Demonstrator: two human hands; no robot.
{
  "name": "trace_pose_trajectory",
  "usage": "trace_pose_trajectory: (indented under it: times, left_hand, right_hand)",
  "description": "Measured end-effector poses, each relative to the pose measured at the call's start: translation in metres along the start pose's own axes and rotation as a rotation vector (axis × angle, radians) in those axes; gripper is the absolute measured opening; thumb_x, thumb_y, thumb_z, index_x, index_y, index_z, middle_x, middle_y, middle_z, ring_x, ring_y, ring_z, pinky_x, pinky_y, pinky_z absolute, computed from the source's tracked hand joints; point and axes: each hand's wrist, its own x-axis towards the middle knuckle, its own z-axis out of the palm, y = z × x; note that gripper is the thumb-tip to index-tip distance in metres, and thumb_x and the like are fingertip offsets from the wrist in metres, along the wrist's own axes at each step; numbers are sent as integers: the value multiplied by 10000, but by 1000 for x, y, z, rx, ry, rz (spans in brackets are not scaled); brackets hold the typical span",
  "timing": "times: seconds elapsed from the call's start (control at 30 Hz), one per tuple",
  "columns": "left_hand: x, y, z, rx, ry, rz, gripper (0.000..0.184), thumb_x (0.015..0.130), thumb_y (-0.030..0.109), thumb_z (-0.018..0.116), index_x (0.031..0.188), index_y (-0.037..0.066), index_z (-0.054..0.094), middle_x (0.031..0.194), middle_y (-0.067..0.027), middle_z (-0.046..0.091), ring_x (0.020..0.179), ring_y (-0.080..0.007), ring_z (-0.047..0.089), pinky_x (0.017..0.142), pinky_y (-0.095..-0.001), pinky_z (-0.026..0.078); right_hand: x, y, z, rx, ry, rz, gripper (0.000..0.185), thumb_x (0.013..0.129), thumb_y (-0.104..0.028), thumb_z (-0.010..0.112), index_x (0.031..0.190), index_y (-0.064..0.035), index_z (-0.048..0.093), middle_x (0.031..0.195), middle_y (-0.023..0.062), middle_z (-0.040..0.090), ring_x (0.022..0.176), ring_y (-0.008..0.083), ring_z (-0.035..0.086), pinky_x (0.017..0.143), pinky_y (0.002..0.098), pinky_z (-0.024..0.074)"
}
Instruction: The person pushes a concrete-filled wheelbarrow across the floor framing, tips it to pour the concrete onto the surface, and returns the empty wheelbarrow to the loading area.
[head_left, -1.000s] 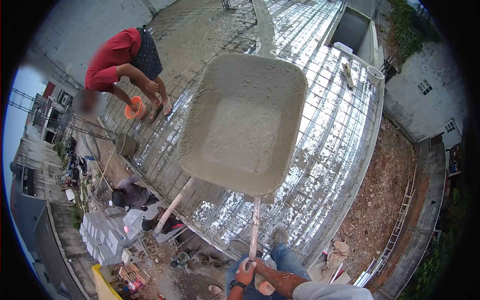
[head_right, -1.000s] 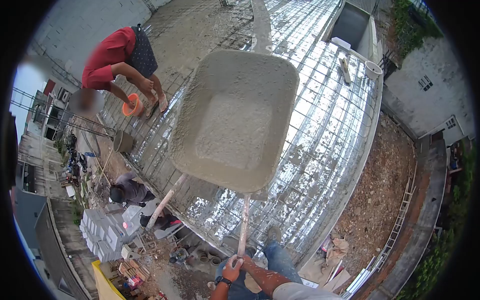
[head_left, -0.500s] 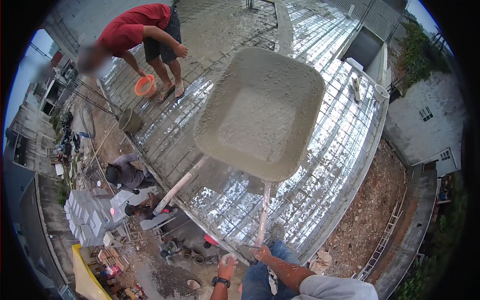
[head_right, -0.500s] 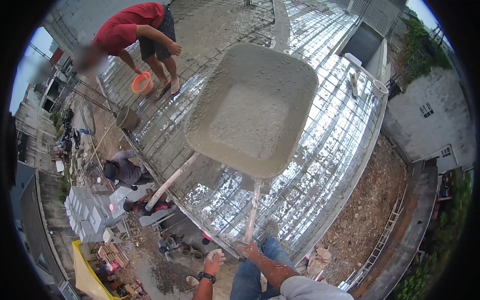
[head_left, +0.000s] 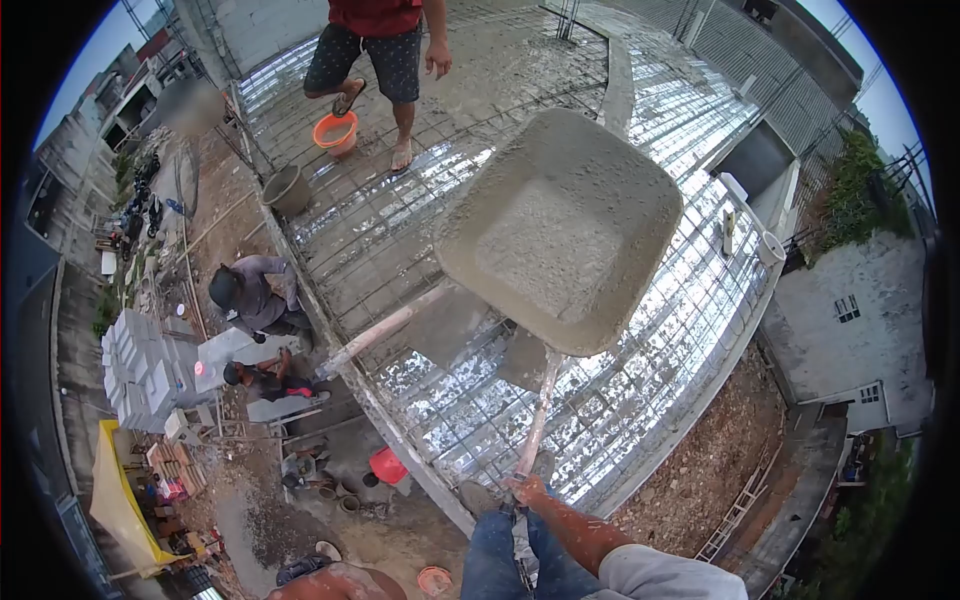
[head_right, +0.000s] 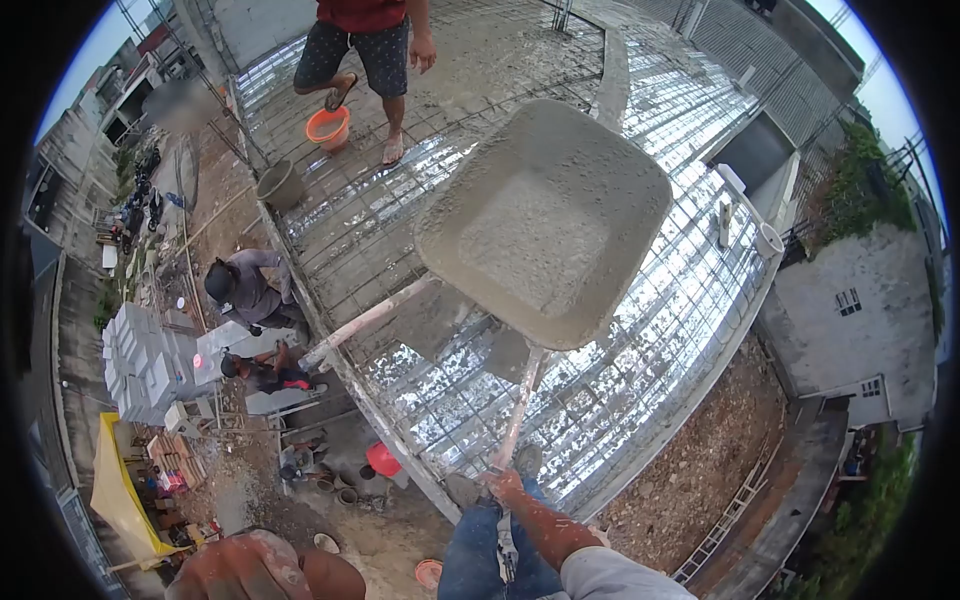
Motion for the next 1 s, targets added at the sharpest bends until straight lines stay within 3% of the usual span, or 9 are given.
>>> trace_pose_trajectory:
  times: [0.2, 0.3, 0.4, 0.5, 0.8, 0.9, 1.0]
  left_hand:
    - [2, 11, -1, -5, -36, 6, 405, 873, 378, 558, 992, -9, 587, 647, -56, 523, 545, -153, 479, 553, -362, 445]
    - [4, 12, -3, -13, -42, 7, 424, 862, 398, 566, 979, -9, 590, 639, -51, 520, 540, -150, 474, 549, -357, 442]
    - [4, 11, -3, -12, -47, 3, 443, 852, 418, 573, 966, -9, 594, 632, -46, 516, 536, -148, 470, 544, -351, 439]
    - [8, 9, -1, -9, -51, -3, 462, 842, 439, 581, 954, -9, 598, 624, -41, 512, 532, -145, 466, 539, -345, 436]
    - [21, -3, 4, 16, -52, -40, 520, 810, 499, 605, 915, -10, 610, 602, -25, 500, 519, -138, 454, 526, -328, 427]
    - [26, -9, 7, 32, -51, -50, 539, 800, 520, 612, 903, -10, 613, 594, -20, 496, 515, -136, 450, 521, -323, 424]
    - [33, -17, 12, 50, -50, -63, 559, 790, 540, 620, 890, -10, 617, 587, -15, 492, 511, -133, 445, 516, -317, 421]
  right_hand:
    - [-25, -17, -7, 23, 33, -81, 548, 730, -491, 723, 905, 23, 649, 800, 137, 663, 759, 226, 639, 680, 376, 479]
    - [7, 9, 11, 62, 188, -200, 577, 694, -543, 719, 603, 16, 603, 586, 82, 595, 517, 171, 577, 493, 361, 445]
    - [7, 9, 7, -63, 186, -109, 593, 687, -547, 720, 628, 34, 616, 606, 102, 614, 550, 187, 599, 526, 372, 460]
    - [5, 3, 3, -100, 105, -31, 690, 691, -558, 723, 812, 113, 625, 786, 208, 654, 785, 254, 657, 658, 398, 485]
    - [8, 8, 5, -51, 82, -71, 745, 697, -609, 682, 765, 131, 625, 746, 229, 652, 729, 286, 658, 635, 430, 482]
    - [14, 15, 8, -45, 149, -142, 600, 685, -540, 734, 592, 38, 603, 586, 87, 590, 539, 161, 563, 519, 380, 440]
    - [11, 9, -1, -79, 52, -99, 652, 678, -586, 718, 607, 51, 598, 588, 89, 584, 542, 167, 543, 517, 392, 428]
